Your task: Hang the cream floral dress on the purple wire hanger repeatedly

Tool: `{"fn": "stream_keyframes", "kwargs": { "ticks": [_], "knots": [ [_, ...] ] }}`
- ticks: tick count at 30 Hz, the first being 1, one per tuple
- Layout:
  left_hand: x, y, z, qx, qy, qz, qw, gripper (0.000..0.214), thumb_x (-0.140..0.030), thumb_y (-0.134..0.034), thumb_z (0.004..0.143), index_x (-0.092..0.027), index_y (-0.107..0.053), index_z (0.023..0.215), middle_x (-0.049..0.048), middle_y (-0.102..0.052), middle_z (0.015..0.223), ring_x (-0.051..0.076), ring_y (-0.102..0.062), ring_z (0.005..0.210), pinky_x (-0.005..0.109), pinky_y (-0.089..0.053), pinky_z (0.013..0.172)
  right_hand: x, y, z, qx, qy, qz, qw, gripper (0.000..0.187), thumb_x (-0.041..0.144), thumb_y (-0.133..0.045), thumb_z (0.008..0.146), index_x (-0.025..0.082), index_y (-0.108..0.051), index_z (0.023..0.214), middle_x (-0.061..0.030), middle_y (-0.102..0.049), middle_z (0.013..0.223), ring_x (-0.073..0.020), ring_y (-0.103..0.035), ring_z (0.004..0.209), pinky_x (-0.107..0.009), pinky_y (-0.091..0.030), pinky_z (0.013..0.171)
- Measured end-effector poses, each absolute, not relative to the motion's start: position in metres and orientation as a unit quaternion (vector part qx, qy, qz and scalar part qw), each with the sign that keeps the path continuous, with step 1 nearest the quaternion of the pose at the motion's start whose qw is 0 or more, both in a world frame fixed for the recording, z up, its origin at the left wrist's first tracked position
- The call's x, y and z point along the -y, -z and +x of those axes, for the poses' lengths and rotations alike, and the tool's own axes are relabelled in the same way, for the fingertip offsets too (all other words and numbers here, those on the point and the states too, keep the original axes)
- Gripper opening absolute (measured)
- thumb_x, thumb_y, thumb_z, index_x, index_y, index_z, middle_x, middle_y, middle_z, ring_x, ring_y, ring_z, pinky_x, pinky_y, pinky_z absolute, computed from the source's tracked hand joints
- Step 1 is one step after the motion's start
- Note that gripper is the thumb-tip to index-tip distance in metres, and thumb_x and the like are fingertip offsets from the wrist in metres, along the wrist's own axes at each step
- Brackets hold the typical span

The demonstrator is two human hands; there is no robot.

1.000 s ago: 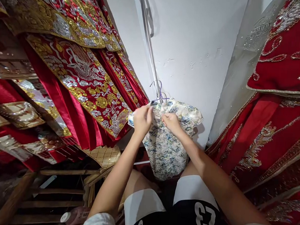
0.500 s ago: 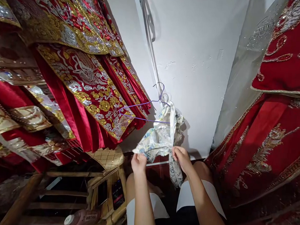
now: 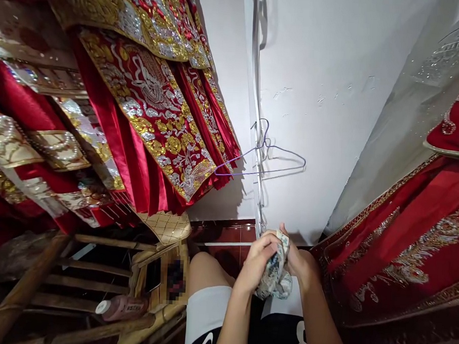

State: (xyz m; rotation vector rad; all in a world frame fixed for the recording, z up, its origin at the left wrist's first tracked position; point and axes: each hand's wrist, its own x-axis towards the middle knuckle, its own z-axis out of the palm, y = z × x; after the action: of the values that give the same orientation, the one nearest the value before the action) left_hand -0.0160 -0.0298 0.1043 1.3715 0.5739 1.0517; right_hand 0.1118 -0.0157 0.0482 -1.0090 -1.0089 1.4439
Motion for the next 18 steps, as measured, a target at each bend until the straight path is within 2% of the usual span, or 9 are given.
{"fn": "stream_keyframes", "kwargs": {
  "ticks": [4,6,8,9,11,13,14,16,18],
  "knots": [
    [0.045,-0.119,-0.017,-0.296,-0.434,0.71,0.468,0.029,-0.038,-0.051,0.099,-0.021,-0.074,0.094,0.0094,-0.063,0.103,0.025,-0.057,0.104,0.037,-0.043,0.098,0.022,-0.052,0.115,0.394,-0.675,-0.371,0.502,0.064,0.083,-0.061,0.073,0.021,-0.07,0.084,-0.0064,-0.069,0.071,-0.0271,-0.068,0.079,-0.036,-0.054,0.067],
    [0.044,-0.124,-0.026,-0.31,-0.413,0.752,0.409,0.027,-0.037,-0.052,0.1,-0.026,-0.074,0.109,0.0089,-0.065,0.108,0.026,-0.056,0.11,0.038,-0.042,0.101,0.019,-0.063,0.116,0.381,-0.699,-0.359,0.487,0.069,0.086,-0.056,0.074,0.02,-0.071,0.087,-0.0088,-0.07,0.073,-0.0293,-0.07,0.084,-0.037,-0.055,0.069],
    [0.034,-0.127,-0.038,-0.32,-0.411,0.77,0.368,0.033,-0.036,-0.057,0.098,-0.03,-0.066,0.128,0.0084,-0.065,0.117,0.026,-0.054,0.116,0.039,-0.041,0.105,0.013,-0.078,0.115,0.381,-0.717,-0.336,0.477,0.078,0.091,-0.047,0.072,0.019,-0.073,0.088,-0.0113,-0.072,0.077,-0.0313,-0.07,0.088,-0.039,-0.055,0.071],
    [0.027,-0.128,-0.045,-0.328,-0.425,0.767,0.351,0.04,-0.037,-0.059,0.096,-0.031,-0.06,0.136,0.0088,-0.063,0.125,0.026,-0.053,0.121,0.039,-0.039,0.108,0.009,-0.086,0.114,0.391,-0.723,-0.32,0.472,0.078,0.091,-0.049,0.071,0.019,-0.073,0.09,-0.0119,-0.073,0.08,-0.0315,-0.07,0.089,-0.039,-0.056,0.073],
    [0.008,-0.132,-0.06,-0.346,-0.462,0.75,0.322,0.049,-0.039,-0.059,0.096,-0.03,-0.052,0.144,0.0103,-0.056,0.14,0.027,-0.047,0.132,0.041,-0.034,0.115,0.001,-0.104,0.113,0.428,-0.734,-0.294,0.437,0.067,0.08,-0.066,0.068,0.019,-0.075,0.096,-0.0111,-0.075,0.087,-0.0296,-0.07,0.088,-0.038,-0.055,0.077],
    [-0.009,-0.136,-0.073,-0.337,-0.459,0.753,0.331,0.048,-0.044,-0.052,0.098,-0.027,-0.052,0.143,0.0118,-0.054,0.144,0.028,-0.046,0.136,0.043,-0.032,0.116,-0.005,-0.122,0.114,0.485,-0.743,-0.278,0.367,0.054,0.055,-0.083,0.066,0.019,-0.075,0.105,-0.0096,-0.076,0.097,-0.0255,-0.07,0.087,-0.035,-0.054,0.08],
    [-0.015,-0.136,-0.078,-0.316,-0.433,0.767,0.354,0.047,-0.048,-0.047,0.1,-0.025,-0.056,0.14,0.0125,-0.058,0.139,0.028,-0.05,0.132,0.043,-0.035,0.114,-0.007,-0.132,0.115,0.517,-0.743,-0.271,0.327,0.052,0.044,-0.085,0.065,0.018,-0.074,0.109,-0.0092,-0.076,0.101,-0.0239,-0.07,0.087,-0.033,-0.054,0.08],
    [-0.022,-0.132,-0.085,-0.274,-0.356,0.795,0.408,0.051,-0.056,-0.037,0.101,-0.021,-0.067,0.124,0.0125,-0.069,0.118,0.028,-0.06,0.113,0.04,-0.045,0.103,-0.01,-0.153,0.119,0.594,-0.712,-0.26,0.269,0.056,0.031,-0.084,0.066,0.018,-0.072,0.119,-0.0091,-0.075,0.109,-0.0234,-0.07,0.093,-0.032,-0.053,0.082],
    [-0.021,-0.124,-0.092,-0.273,-0.281,0.812,0.432,0.058,-0.061,-0.035,0.099,-0.018,-0.073,0.095,0.0087,-0.071,0.09,0.024,-0.062,0.087,0.033,-0.051,0.084,-0.013,-0.173,0.126,0.679,-0.632,-0.269,0.259,0.06,0.025,-0.083,0.065,0.019,-0.072,0.124,-0.0088,-0.074,0.117,-0.0256,-0.068,0.103,-0.033,-0.053,0.087]
  ]
}}
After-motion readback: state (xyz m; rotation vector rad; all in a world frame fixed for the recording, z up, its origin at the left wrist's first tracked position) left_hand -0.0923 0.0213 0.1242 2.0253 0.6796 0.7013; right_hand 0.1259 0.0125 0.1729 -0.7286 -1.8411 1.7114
